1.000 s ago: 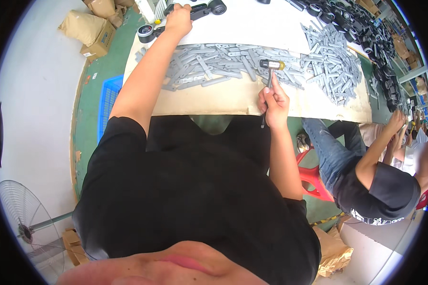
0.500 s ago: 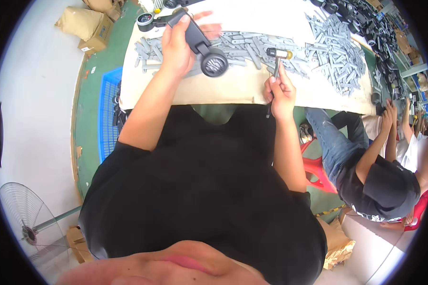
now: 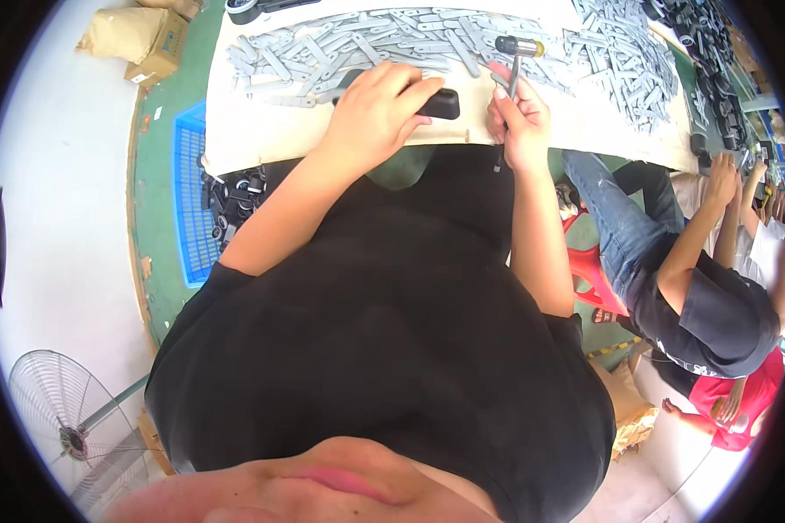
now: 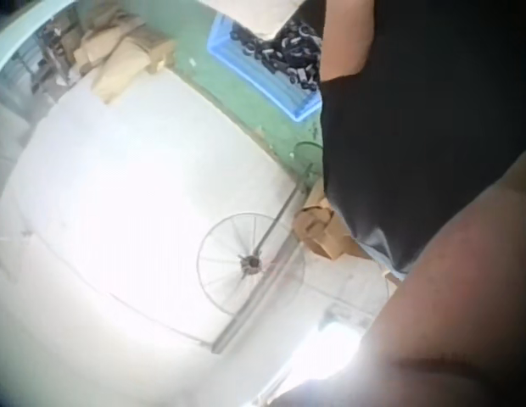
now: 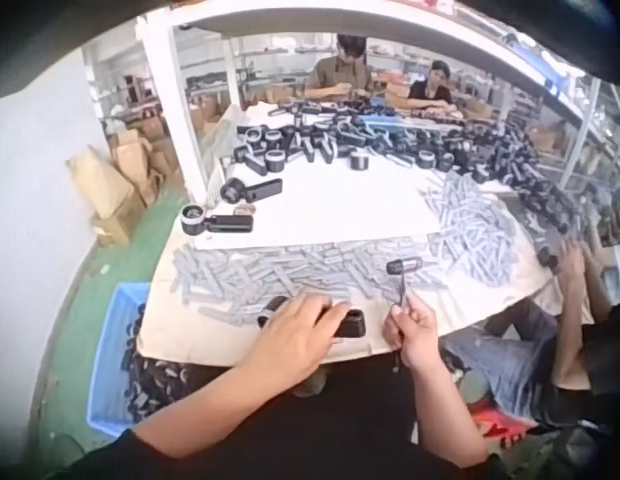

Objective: Manually assemble mechanical components by inserting metal pins and seating them using a small hammer.

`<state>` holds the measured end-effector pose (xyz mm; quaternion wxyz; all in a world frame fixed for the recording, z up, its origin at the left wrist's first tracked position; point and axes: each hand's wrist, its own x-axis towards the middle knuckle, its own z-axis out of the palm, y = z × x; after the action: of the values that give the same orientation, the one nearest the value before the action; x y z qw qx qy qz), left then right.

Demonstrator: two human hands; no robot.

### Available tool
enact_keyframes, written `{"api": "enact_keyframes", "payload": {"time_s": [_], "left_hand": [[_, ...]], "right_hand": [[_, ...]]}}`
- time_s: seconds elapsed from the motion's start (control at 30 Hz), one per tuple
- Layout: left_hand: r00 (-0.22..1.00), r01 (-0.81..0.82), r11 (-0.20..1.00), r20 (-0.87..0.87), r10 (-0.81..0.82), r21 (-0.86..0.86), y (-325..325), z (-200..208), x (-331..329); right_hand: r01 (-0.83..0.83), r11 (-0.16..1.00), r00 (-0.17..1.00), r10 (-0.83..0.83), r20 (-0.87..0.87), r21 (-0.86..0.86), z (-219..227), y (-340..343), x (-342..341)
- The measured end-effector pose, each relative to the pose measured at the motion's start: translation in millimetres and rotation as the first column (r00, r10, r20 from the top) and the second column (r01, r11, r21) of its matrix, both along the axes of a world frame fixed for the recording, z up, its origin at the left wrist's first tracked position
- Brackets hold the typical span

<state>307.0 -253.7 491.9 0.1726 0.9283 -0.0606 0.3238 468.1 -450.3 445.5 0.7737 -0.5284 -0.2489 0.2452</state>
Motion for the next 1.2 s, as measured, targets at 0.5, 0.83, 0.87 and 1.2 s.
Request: {"api": "enact_keyframes", "payload": {"time_s": [0.5, 0.83, 0.87, 1.2], "left_hand": [[0.975, -0.182, 0.983, -0.125, 0.185, 0.04, -24, -13, 16], [0.992, -0.106, 0.994, -0.065, 0.108, 0.027, -22, -25, 18], [0.992, -0.103, 0.994, -0.068, 0.104, 0.025, -22, -25, 19], [0.977, -0.121, 0.991, -0.168, 0.129, 0.054, -27, -26, 26]], "right_hand": [[0.01, 0.941, 0.918, 0.126, 0.376, -0.339, 1, 10, -3], [0.071, 0.863, 0.918, 0.14, 0.371, -0.501, 0, 18, 5], [0.073, 0.861, 0.919, 0.138, 0.369, -0.503, -2, 17, 6], [0.006, 0.927, 0.936, 0.127, 0.329, -0.375, 0, 10, -2]]}}
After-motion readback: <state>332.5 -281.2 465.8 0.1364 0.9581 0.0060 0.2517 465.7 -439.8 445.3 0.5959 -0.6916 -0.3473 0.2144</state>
